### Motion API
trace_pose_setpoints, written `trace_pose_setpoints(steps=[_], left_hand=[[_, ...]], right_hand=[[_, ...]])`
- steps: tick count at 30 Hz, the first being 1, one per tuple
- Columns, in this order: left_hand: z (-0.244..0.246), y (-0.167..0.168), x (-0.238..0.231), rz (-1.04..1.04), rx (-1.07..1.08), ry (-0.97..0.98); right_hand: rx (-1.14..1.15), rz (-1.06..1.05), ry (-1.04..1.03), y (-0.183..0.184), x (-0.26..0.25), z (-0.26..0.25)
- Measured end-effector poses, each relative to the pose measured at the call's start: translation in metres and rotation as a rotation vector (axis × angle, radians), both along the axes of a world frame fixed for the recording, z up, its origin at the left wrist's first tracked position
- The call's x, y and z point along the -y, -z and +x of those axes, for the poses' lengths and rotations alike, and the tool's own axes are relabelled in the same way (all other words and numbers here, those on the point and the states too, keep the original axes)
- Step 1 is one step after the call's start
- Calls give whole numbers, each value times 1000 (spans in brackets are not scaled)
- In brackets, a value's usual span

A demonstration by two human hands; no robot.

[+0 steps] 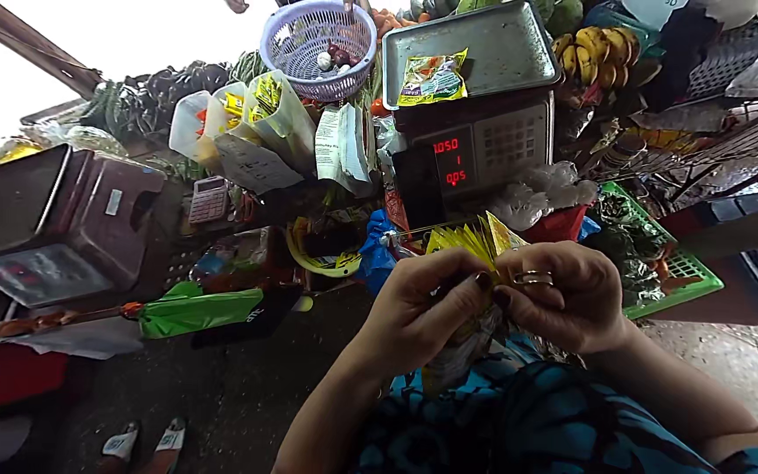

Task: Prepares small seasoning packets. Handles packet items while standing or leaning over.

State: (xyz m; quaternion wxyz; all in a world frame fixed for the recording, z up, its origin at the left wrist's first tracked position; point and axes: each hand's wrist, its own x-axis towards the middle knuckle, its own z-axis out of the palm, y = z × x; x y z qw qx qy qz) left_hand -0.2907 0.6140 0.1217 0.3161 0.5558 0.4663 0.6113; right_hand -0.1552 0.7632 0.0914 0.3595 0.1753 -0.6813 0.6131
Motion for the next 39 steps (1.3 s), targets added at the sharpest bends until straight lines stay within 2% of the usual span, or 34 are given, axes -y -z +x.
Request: trace_pose_setpoints(steps=[8, 19, 29, 34, 39], left_hand=[[1, 2, -1, -27, 141, 131], [5, -2, 1, -48, 191, 188], [6, -11, 3, -178, 292, 193], [9, -4, -3, -264, 178, 198], [8, 4, -9, -241, -208, 85]], right_hand=[[-35, -50, 26, -1, 6, 7], [-37, -64, 62, 1, 14, 15], [-42, -50, 123, 0, 22, 19], [-51, -137, 89, -1, 21, 22], [-47, -471, -85, -3, 15, 24]])
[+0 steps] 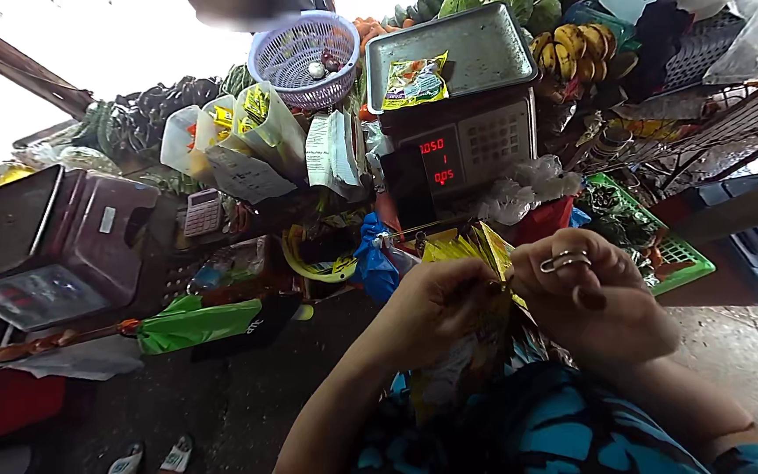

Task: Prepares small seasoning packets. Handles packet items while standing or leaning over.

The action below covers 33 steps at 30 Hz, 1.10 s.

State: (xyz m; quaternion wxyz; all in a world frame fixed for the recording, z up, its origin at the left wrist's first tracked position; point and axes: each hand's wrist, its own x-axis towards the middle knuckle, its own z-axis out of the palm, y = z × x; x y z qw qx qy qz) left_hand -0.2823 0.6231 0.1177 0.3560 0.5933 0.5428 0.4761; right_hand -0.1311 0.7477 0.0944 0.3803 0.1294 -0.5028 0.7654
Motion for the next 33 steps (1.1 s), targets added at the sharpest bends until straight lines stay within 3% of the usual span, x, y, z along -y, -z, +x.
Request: trace_pose_setpoints(steps=[3, 8, 15, 20, 23, 26, 30, 33], left_hand=[[-3, 1, -5, 41, -114, 11], [-5, 1, -16, 81, -402, -35], [-35, -13, -63, 67, -839, -141], [-119, -23, -148, -82, -1065, -484], [-153, -10, -180, -80, -1047, -493], [-157, -9, -180, 90, -1009, -573], [-135, -23, -155, 420, -1010, -802], [-93, -50, -113, 432, -912, -817]], right_hand=[[-26, -199, -20, -5, -2, -6], [-26, -331, 60, -7, -12, -7], [-37, -114, 120, 2, -35, 11], [-22, 78, 231, 8, -52, 29], [3, 95, 327, 8, -57, 40], [43, 97, 412, 8, -65, 48], [72, 86, 432, 9, -69, 48], [70, 79, 426, 6, -68, 39]])
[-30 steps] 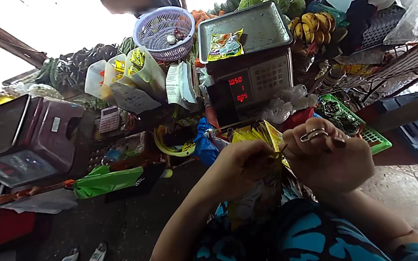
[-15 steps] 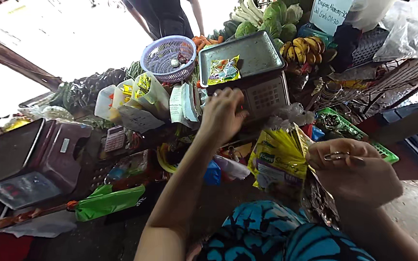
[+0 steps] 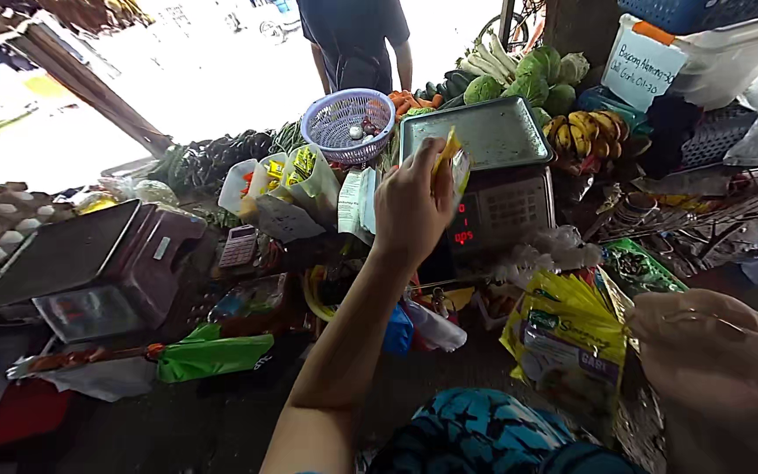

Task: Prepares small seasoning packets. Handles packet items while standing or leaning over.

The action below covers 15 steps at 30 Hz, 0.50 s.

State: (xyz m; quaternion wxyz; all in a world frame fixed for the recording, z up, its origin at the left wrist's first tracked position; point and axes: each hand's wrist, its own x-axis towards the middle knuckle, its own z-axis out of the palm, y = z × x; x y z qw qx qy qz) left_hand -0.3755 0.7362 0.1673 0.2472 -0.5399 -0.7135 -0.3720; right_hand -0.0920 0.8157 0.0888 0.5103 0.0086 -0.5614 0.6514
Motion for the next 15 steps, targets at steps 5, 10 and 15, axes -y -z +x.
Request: trace_pose_setpoints(steps=[5, 10, 15], left_hand=[[34, -10, 62, -308, 615, 401], [35, 7, 105, -409, 1273, 923], [67, 25, 120, -172, 697, 530]], right_hand=[[-12, 92, -84, -5, 2, -20], [-44, 52, -220, -6, 6, -35], [-49, 48, -304, -7, 15, -51]])
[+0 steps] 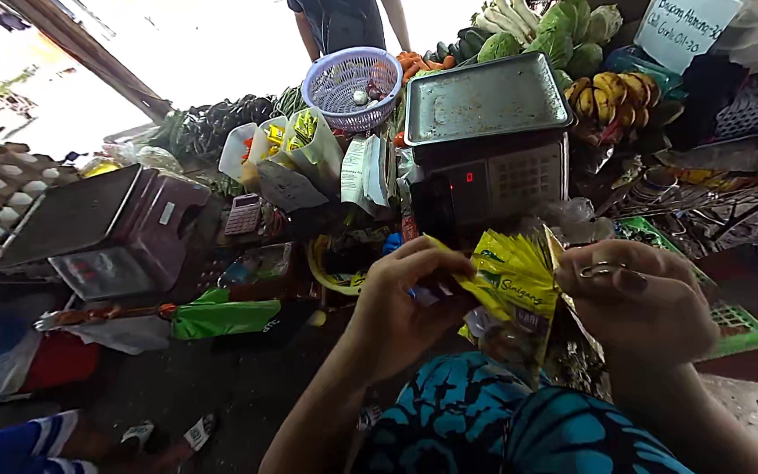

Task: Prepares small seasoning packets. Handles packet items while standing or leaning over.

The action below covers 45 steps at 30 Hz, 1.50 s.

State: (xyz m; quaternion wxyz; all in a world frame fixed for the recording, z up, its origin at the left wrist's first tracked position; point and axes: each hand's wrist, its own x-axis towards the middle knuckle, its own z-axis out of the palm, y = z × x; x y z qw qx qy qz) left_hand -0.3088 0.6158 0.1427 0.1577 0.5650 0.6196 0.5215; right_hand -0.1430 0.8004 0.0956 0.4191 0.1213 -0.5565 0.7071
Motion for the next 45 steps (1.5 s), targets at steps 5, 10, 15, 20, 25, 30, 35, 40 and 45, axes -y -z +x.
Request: trace_pose_setpoints(steps=[5, 10, 15, 20, 25, 30, 35, 40, 45], left_hand=[[7, 17, 1, -33, -306, -174], [15, 19, 2, -18, 21, 74], [21, 16, 3, -12, 182, 112], [24, 16, 5, 26, 178, 113], [25, 15, 8, 46, 179, 125], [25, 16, 6, 45, 174, 160], [27, 14, 4, 32, 185, 166], [27, 14, 4, 20, 217, 195], [28, 14, 3, 11, 273, 234]], right_hand=[[39, 18, -83, 0, 11, -10], [70, 192, -66, 2, 17, -19], [91, 212, -72, 4, 23, -22], [79, 199, -98, 4, 27, -22], [91, 219, -76, 5, 31, -20], [100, 215, -60, 4, 34, -17], [85, 227, -44, 4, 34, -15], [79, 238, -31, 6, 35, -14], [45, 249, -47, 7, 36, -16]])
